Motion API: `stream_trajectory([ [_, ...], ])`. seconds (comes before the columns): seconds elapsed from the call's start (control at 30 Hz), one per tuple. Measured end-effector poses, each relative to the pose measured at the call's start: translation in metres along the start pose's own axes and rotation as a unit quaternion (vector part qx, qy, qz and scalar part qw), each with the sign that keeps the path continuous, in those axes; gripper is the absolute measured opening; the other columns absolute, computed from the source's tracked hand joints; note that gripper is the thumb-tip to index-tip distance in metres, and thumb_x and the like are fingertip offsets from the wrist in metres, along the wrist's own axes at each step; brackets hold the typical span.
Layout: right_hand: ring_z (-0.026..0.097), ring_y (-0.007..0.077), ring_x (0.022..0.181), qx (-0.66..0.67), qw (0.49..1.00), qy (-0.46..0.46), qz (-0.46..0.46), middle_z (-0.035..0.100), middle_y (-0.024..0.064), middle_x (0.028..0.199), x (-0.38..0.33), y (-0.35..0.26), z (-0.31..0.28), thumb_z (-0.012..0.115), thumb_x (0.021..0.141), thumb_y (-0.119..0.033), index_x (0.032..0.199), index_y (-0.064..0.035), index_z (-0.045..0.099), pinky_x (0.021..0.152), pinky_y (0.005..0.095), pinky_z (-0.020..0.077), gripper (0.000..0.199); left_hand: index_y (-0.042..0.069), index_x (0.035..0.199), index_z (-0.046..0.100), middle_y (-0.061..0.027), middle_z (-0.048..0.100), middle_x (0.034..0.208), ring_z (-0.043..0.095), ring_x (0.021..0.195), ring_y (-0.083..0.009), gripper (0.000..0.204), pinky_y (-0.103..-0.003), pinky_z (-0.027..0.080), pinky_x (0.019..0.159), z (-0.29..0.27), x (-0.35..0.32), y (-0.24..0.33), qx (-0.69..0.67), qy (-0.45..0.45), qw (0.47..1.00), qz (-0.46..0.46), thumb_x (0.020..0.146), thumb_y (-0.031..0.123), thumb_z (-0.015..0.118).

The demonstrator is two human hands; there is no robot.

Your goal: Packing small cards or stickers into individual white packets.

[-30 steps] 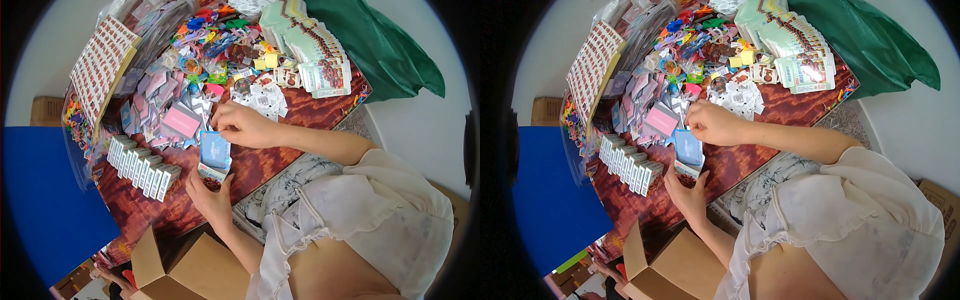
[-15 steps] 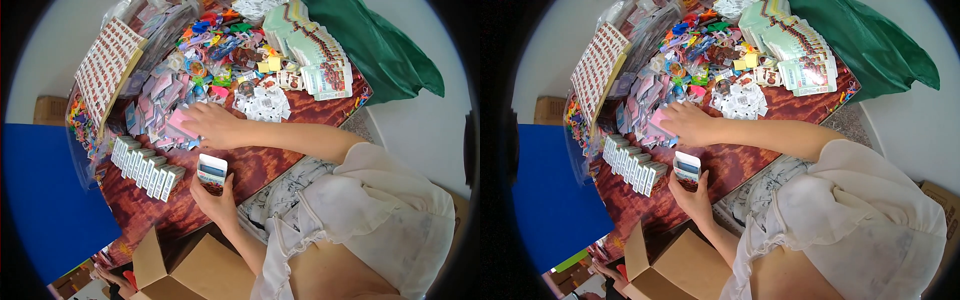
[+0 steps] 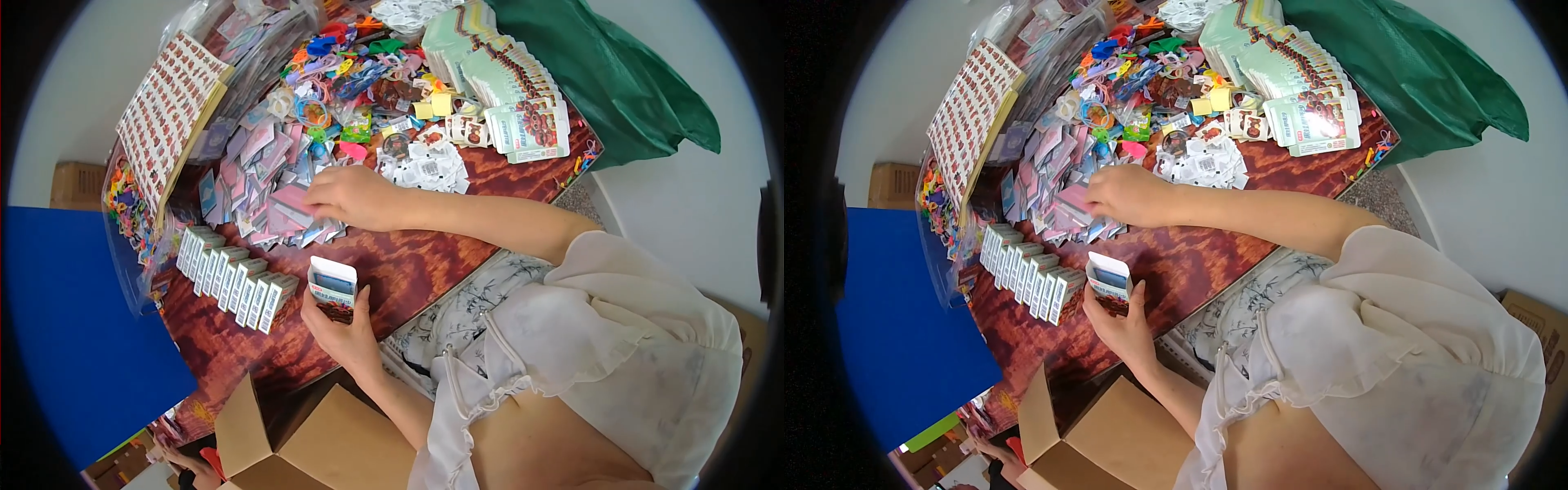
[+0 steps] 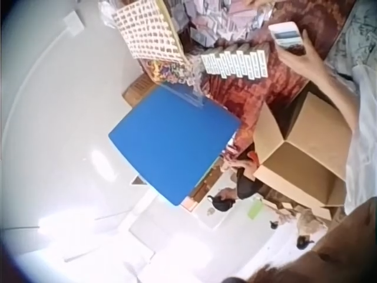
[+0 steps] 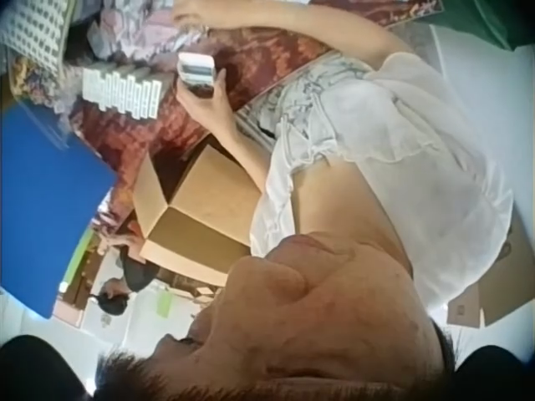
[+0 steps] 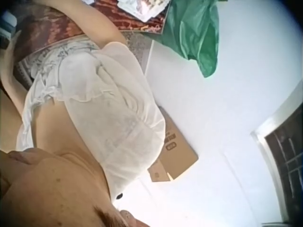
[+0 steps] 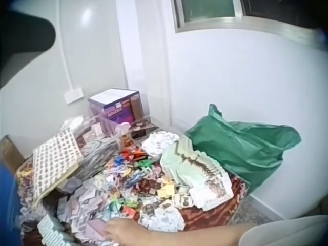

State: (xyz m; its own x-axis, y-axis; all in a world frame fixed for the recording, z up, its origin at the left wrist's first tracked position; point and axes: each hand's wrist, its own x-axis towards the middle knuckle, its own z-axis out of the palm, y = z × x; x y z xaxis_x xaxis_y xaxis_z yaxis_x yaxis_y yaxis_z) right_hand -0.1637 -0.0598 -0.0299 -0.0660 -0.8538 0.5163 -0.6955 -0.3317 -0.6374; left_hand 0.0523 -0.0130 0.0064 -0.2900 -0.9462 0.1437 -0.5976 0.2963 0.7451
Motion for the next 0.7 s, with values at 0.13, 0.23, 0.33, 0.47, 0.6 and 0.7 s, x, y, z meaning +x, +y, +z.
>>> stream_trajectory([
  [0.13,0.064,0.0263,0.081,0.024,0.989,0.128,0.066,0.063,0.0107,0.084,0.005,0.001,-0.005,0.065,0.088,-0.014,0.093,-0.0015,0.066,0.073,0.0371,0.051,0.014,-0.002,0.128,0.051,-0.018,0.055,0.116,0.055,0.109,-0.035,0.07,-0.043,0.044,0.093,-0.001,-0.002,0.002,0.02,0.004,1.0,0.012,0.069,0.014,0.087],
  [0.23,0.06,0.01,0.058,0.208,0.915,0.194,0.287,0.057,0.0046,0.063,0.012,0.015,-0.012,0.066,0.088,-0.015,0.084,0.0016,0.064,0.053,0.03,0.0457,0.017,-0.003,0.128,0.051,-0.0186,0.055,0.118,0.054,0.11,-0.0363,0.071,-0.044,0.044,0.093,0.0,-0.004,-0.002,0.046,0.011,0.999,0.016,0.069,0.015,0.087],
  [0.33,0.059,0.0095,0.053,0.203,0.903,0.133,0.354,0.06,0.0036,0.065,0.008,0.017,-0.025,0.067,0.088,-0.017,0.08,0.0003,0.064,0.05,0.0298,0.0451,0.02,-0.004,0.128,0.051,-0.0193,0.055,0.119,0.054,0.111,-0.0374,0.072,-0.045,0.044,0.093,0.002,-0.004,0.005,0.06,-0.003,0.998,0.018,0.069,0.016,0.087],
  [0.47,0.066,0.028,0.079,0.115,0.956,0.109,0.246,0.068,0.0125,0.082,0.011,0.026,0.003,0.07,0.082,-0.021,0.093,-0.0013,0.068,0.072,0.0382,0.0496,0.023,-0.007,0.129,0.05,-0.0193,0.056,0.122,0.053,0.115,-0.0328,0.07,-0.041,0.041,0.099,0.005,-0.004,0.007,0.072,-0.026,0.997,0.018,0.072,0.015,0.086],
  [0.6,0.065,0.0247,0.077,0.082,0.975,0.128,0.159,0.066,0.0105,0.082,-0.001,0.029,-0.04,0.067,0.085,-0.018,0.095,-0.0036,0.069,0.071,0.0361,0.0498,0.018,-0.007,0.128,0.05,-0.0196,0.057,0.121,0.054,0.114,-0.0317,0.069,-0.041,0.041,0.099,0.002,-0.007,0.006,0.049,-0.026,0.998,0.008,0.073,0.013,0.085],
  [0.7,0.064,0.0213,0.076,0.091,0.96,0.024,0.263,0.066,0.0092,0.081,-0.041,0.027,-0.099,0.067,0.085,-0.014,0.089,-0.0024,0.069,0.07,0.033,0.0491,0.013,-0.007,0.128,0.05,-0.0184,0.057,0.122,0.054,0.113,-0.0304,0.069,-0.04,0.042,0.098,0.0,-0.01,0.004,0.053,-0.025,0.998,0.006,0.073,0.013,0.085],
])
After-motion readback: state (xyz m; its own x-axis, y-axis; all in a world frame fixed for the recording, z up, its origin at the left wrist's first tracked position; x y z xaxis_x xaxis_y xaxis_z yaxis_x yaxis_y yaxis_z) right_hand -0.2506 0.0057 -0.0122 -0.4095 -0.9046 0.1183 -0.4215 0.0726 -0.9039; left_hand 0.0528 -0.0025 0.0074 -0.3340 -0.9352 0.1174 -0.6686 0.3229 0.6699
